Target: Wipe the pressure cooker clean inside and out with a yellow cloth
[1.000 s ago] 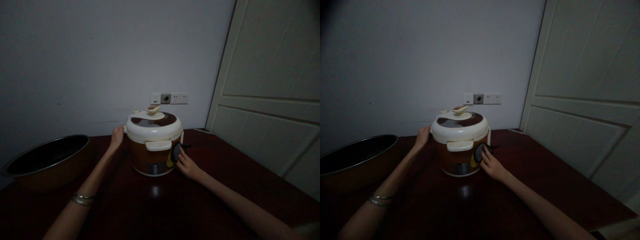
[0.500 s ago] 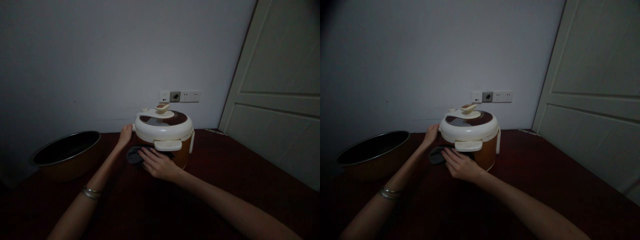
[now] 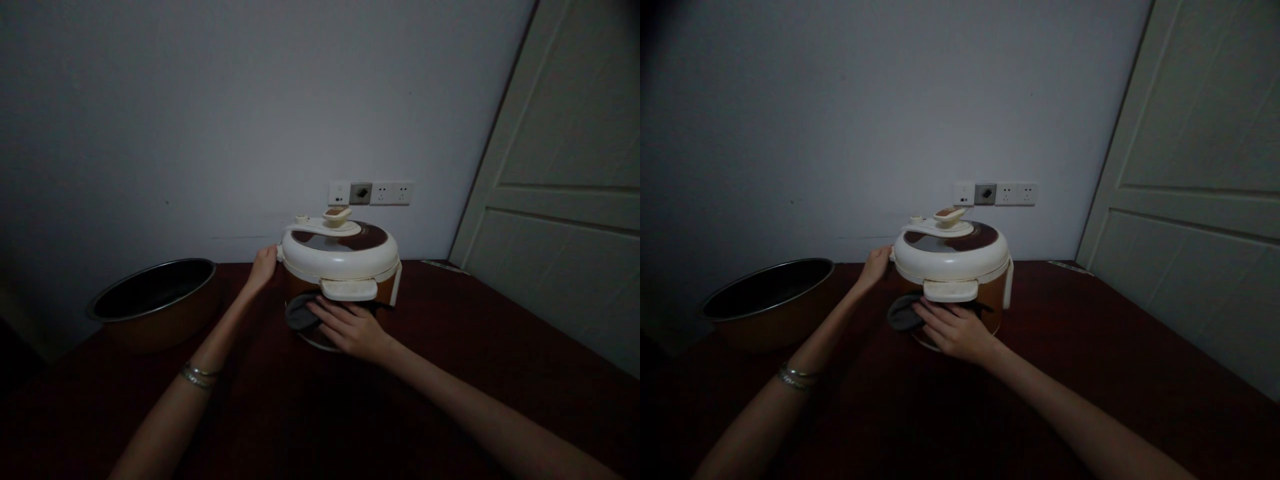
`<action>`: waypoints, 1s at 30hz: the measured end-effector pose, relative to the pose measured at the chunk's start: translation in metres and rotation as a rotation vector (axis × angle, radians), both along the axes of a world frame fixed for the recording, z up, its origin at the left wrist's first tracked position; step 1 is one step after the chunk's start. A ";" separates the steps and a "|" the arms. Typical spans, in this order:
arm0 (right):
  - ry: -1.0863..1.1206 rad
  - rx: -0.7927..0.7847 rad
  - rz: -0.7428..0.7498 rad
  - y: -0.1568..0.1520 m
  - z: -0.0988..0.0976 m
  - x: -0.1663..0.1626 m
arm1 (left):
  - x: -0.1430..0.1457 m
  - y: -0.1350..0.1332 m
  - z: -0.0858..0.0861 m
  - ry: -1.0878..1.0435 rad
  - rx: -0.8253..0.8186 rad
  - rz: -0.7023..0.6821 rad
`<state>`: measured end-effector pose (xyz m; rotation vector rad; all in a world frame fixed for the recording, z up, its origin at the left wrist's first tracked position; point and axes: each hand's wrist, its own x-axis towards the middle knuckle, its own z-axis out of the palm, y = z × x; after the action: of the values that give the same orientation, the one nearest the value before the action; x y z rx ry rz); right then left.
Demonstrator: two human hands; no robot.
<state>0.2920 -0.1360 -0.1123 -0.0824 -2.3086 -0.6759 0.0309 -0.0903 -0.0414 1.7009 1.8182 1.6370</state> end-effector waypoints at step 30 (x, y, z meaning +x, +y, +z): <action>0.390 -0.296 -0.187 0.010 -0.056 0.079 | 0.000 -0.004 0.002 0.258 -0.083 0.121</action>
<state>0.3710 -0.1257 -0.1684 -0.5262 -2.0170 -0.3624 0.0311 -0.0945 -0.0396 1.8718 2.1119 1.4148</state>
